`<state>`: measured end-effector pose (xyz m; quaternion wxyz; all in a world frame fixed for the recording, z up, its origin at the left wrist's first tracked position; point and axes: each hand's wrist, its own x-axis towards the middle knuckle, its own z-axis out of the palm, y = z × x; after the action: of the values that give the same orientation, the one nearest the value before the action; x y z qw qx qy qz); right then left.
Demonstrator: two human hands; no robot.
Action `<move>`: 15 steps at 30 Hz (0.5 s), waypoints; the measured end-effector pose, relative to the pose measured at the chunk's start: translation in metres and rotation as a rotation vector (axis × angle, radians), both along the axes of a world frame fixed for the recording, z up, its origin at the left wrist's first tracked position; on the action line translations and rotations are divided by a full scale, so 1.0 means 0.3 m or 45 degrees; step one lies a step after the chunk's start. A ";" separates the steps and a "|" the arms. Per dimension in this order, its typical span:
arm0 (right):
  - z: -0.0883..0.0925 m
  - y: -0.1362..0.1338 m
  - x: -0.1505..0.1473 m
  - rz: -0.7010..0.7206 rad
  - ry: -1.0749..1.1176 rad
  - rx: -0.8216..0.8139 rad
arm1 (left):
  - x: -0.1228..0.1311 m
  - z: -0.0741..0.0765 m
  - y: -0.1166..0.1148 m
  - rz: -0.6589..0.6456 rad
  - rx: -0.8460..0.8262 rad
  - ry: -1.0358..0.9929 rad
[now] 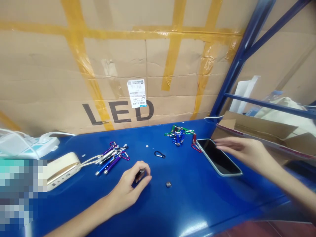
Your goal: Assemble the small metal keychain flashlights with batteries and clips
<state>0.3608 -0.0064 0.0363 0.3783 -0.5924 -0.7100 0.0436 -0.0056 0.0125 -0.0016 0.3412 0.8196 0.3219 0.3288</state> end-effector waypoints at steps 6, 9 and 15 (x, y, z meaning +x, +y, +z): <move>0.052 0.011 -0.472 0.512 0.627 -0.323 | -0.011 0.010 -0.003 -0.096 -0.127 -0.008; 0.034 0.022 -0.593 0.664 0.897 -0.643 | -0.017 0.008 0.000 -0.149 -0.147 -0.013; 0.017 0.040 -0.646 0.692 0.803 -0.544 | -0.015 -0.006 0.015 -0.167 -0.233 -0.044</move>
<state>0.1670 0.0055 0.0415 0.4200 -0.4073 -0.6650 0.4642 -0.0103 0.0170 -0.0032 0.4408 0.7986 0.2905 0.2892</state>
